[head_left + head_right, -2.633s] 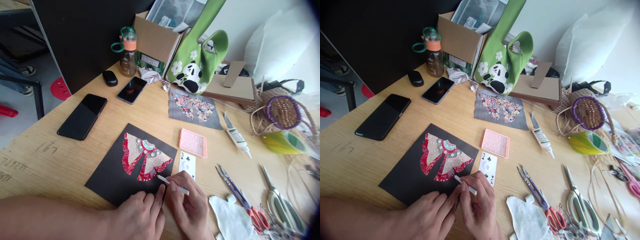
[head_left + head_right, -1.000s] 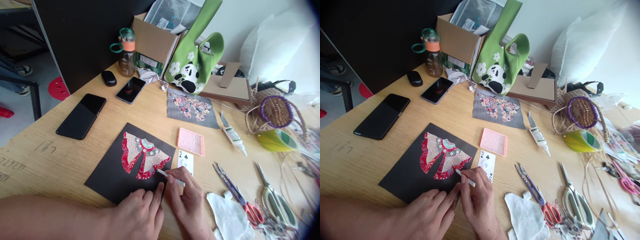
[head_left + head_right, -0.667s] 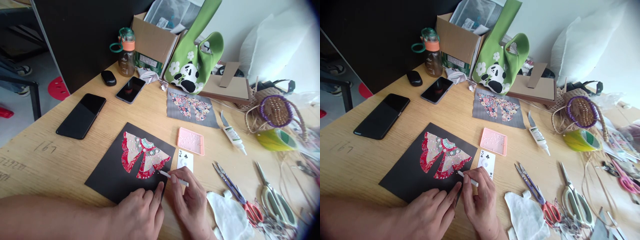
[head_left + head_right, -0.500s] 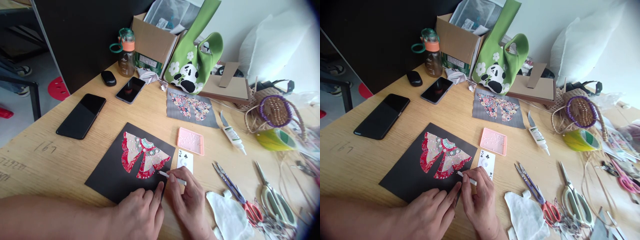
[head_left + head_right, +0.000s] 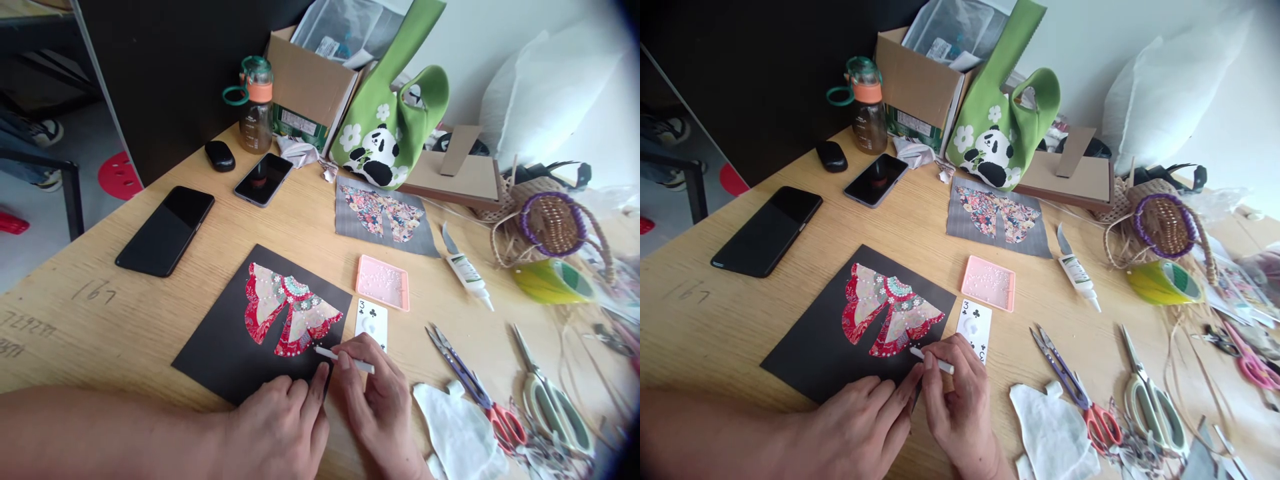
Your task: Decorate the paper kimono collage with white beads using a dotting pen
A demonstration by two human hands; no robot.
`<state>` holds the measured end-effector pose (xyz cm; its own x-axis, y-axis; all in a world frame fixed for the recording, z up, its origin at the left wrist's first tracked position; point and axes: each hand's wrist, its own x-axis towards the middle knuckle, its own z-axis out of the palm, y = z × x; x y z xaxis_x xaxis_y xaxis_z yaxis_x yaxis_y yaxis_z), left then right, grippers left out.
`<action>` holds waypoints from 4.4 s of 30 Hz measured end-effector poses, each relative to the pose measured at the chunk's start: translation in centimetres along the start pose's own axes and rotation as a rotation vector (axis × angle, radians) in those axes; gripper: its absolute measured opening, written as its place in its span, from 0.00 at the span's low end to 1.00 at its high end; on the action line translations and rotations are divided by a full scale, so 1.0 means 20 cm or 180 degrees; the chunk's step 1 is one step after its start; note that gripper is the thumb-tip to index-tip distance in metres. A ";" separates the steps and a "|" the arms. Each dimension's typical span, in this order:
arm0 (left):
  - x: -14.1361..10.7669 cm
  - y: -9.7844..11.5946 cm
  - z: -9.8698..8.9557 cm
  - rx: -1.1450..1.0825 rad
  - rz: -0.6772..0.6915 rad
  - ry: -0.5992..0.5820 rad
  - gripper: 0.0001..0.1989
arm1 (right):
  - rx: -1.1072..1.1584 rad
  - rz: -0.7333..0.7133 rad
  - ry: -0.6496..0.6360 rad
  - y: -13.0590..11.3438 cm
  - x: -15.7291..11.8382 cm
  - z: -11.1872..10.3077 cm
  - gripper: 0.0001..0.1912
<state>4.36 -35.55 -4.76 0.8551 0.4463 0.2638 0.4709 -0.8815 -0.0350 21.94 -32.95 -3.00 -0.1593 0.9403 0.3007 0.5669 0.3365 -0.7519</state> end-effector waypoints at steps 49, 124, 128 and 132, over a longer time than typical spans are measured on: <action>0.02 -0.04 -0.10 -0.0214 -0.0010 -0.0043 0.14 | -0.0776 -0.0891 -0.0939 -0.06 0.02 -0.14 0.20; -0.02 0.02 -0.06 -0.0002 0.0056 0.0112 0.14 | -0.2151 -0.1143 -0.1980 -0.03 0.03 -0.13 0.28; -0.02 0.01 -0.06 -0.0036 0.0062 0.0009 0.13 | -0.2329 -0.1225 -0.2034 -0.02 0.02 -0.12 0.29; -0.02 0.02 -0.06 -0.0079 0.0060 -0.0038 0.13 | -0.2571 -0.1462 -0.2029 -0.02 0.02 -0.11 0.29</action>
<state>3.98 -36.29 -3.73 0.8663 0.4313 0.2519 0.4493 -0.8933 -0.0159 23.46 -32.84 -1.26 -0.7404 0.6678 -0.0773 0.6683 0.7436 0.0226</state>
